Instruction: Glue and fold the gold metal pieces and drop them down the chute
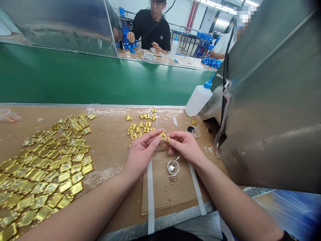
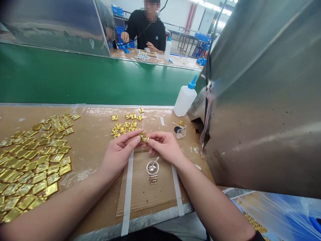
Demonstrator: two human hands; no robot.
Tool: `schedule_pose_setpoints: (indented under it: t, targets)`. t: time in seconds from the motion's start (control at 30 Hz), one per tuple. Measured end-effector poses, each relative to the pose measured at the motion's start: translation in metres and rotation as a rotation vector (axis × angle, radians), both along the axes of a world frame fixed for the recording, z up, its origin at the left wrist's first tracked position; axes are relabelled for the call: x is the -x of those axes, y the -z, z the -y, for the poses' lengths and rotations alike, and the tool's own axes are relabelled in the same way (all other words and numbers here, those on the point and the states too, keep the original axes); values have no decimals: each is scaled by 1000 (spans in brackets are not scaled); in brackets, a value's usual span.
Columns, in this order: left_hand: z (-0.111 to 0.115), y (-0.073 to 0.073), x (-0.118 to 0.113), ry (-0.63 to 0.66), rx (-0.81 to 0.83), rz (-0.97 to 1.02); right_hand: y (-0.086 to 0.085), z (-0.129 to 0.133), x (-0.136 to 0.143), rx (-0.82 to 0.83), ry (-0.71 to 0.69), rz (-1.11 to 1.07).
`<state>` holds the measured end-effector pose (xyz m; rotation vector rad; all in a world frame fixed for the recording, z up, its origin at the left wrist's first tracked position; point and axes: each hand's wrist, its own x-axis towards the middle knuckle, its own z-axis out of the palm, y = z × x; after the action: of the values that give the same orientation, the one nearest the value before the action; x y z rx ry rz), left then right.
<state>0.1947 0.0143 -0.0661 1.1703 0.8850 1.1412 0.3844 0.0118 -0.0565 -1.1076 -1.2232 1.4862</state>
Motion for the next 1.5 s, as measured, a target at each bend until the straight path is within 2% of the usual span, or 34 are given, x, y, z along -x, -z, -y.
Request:
schedule_pose_setpoints:
  t: [0.17, 0.3, 0.47, 0.6, 0.7, 0.93, 1.1, 1.2, 1.3, 1.5]
  targets:
    - [2, 1, 0, 26, -28, -53, -4, 1, -2, -23, 32, 79]
    - [2, -5, 1, 41, 25, -124, -9, 3, -8, -62, -1, 194]
    - [-2, -14, 6, 183, 61, -240, -18, 6, -20, -351, -109, 521]
    - [-6, -17, 7, 219, 20, -299, -22, 6, -24, -460, -134, 615]
    - [-7, -16, 7, 219, 40, -279, -22, 6, -22, -415, -109, 561]
    - [-11, -15, 8, 251, 211, -159, -13, 2, -14, -61, -69, 234]
    - [-13, -15, 9, 230, 320, -108, -7, -5, -14, -91, 91, 90]
    - [-10, -15, 8, 196, 358, -52, -8, -4, -15, -138, 146, 69]
    - [-10, -10, 7, 187, 375, 6, -6, -3, -17, -141, 131, 132]
    - [-15, 1, 3, 152, 385, 66, 12, -9, -26, -49, 175, 276]
